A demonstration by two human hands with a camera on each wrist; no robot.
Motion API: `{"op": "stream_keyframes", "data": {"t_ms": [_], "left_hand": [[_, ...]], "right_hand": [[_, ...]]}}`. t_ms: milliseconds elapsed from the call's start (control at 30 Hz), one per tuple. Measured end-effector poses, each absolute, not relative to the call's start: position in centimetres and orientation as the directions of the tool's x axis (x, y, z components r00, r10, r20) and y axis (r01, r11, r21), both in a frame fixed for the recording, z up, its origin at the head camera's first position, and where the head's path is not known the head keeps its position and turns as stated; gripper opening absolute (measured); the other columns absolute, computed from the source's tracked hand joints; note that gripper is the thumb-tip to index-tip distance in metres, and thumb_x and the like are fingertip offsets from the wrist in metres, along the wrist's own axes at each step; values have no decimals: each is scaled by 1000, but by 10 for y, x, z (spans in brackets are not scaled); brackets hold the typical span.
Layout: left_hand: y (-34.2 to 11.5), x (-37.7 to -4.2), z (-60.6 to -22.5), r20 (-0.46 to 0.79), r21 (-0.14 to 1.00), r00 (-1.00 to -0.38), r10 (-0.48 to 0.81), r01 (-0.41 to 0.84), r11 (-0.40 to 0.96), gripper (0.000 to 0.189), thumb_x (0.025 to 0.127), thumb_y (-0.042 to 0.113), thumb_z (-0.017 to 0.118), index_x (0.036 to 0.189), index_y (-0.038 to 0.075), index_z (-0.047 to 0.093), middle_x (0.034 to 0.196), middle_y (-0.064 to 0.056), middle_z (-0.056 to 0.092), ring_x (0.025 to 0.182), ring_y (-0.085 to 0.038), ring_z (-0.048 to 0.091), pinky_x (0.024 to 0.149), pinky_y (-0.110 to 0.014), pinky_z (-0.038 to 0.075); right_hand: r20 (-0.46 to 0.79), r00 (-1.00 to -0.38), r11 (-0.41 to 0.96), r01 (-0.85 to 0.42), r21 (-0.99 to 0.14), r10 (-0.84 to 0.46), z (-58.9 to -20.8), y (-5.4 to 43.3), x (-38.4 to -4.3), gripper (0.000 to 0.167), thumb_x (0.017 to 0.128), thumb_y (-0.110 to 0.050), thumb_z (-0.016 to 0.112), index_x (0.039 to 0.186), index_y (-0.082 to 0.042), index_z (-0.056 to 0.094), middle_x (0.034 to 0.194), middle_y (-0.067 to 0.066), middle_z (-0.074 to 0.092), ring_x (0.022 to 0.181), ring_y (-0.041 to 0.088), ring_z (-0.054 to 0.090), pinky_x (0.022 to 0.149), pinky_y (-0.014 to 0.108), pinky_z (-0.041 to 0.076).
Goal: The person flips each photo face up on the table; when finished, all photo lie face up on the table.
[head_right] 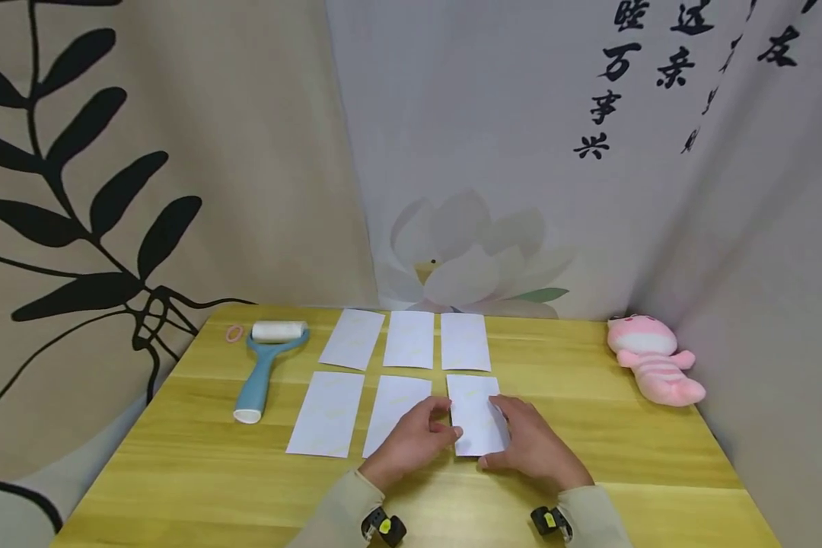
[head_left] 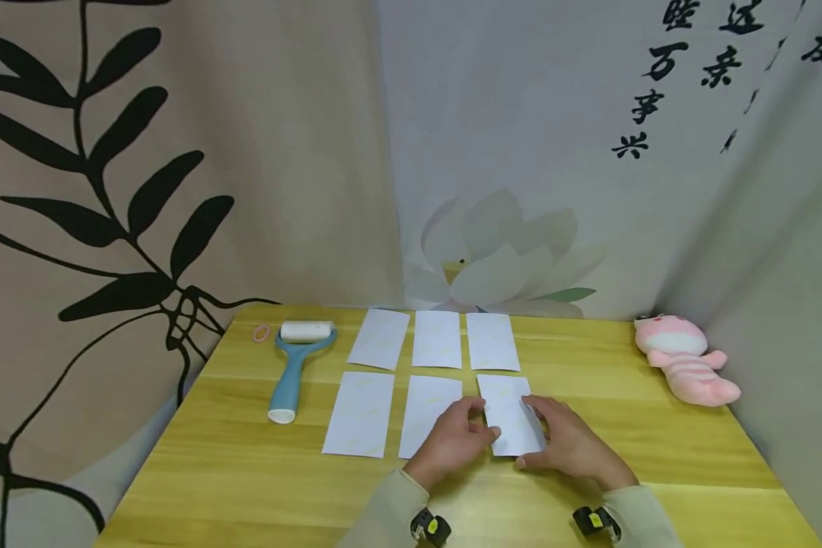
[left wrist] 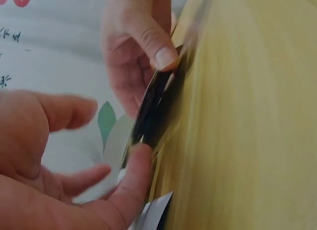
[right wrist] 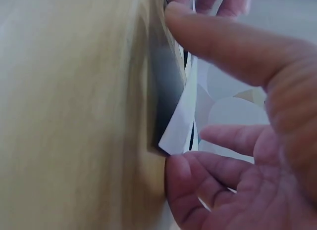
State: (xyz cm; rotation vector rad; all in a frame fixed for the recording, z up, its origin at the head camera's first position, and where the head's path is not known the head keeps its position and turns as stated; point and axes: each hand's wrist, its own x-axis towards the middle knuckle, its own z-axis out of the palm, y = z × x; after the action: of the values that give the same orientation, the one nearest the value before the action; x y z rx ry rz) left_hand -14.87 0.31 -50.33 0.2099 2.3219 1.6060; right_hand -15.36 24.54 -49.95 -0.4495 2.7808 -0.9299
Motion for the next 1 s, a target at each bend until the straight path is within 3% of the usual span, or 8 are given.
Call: {"op": "stream_keyframes", "data": {"t_ms": [100, 300, 633, 833, 1000], "left_hand": [[9, -146, -505, -185, 956, -948, 260, -113, 269, 60, 96, 23, 78, 145, 0, 52, 134, -17, 65, 104, -23, 71, 88, -43, 61], [19, -146, -514, -233, 971, -941, 245, -237, 12, 58, 96, 2, 74, 145, -9, 45, 108, -14, 65, 78, -16, 68, 70, -33, 65], [23, -151, -524, -256, 954, -931, 261, -287, -89, 48, 96, -4, 70, 142, -5, 55, 104, -11, 66, 79, -17, 67, 70, -31, 65], [20, -152, -519, -256, 947, -925, 279, -298, -117, 50, 96, -2, 72, 143, -1, 56, 107, -12, 66, 80, -18, 68, 69, -30, 64], [15, -153, -514, -235, 946, -922, 307, -289, -144, 52, 97, 2, 73, 146, 6, 57, 114, -13, 65, 85, -19, 70, 72, -32, 65]], "right_hand": [[-79, -940, 765, -220, -605, -332, -499, 245, -152, 110, 67, -44, 101, 152, 3, 49, 150, 25, 55, 126, 37, 59, 100, 51, 53], [-80, -939, 765, -221, -605, -335, -501, 246, -153, 110, 68, -45, 100, 153, 2, 47, 151, 24, 53, 128, 37, 58, 100, 52, 53], [-90, -931, 744, -222, -630, -354, -495, 248, -151, 106, 73, -44, 98, 154, 1, 47, 151, 24, 54, 130, 37, 57, 98, 41, 55], [-65, -958, 694, -155, -703, -280, -490, 244, -152, 80, 86, -43, 88, 150, -7, 56, 140, 17, 65, 114, 28, 67, 86, 34, 60], [10, -972, 644, -163, -748, -234, -484, 235, -156, 52, 98, -39, 77, 139, -9, 66, 136, 12, 70, 116, 28, 71, 89, 38, 63]]}}
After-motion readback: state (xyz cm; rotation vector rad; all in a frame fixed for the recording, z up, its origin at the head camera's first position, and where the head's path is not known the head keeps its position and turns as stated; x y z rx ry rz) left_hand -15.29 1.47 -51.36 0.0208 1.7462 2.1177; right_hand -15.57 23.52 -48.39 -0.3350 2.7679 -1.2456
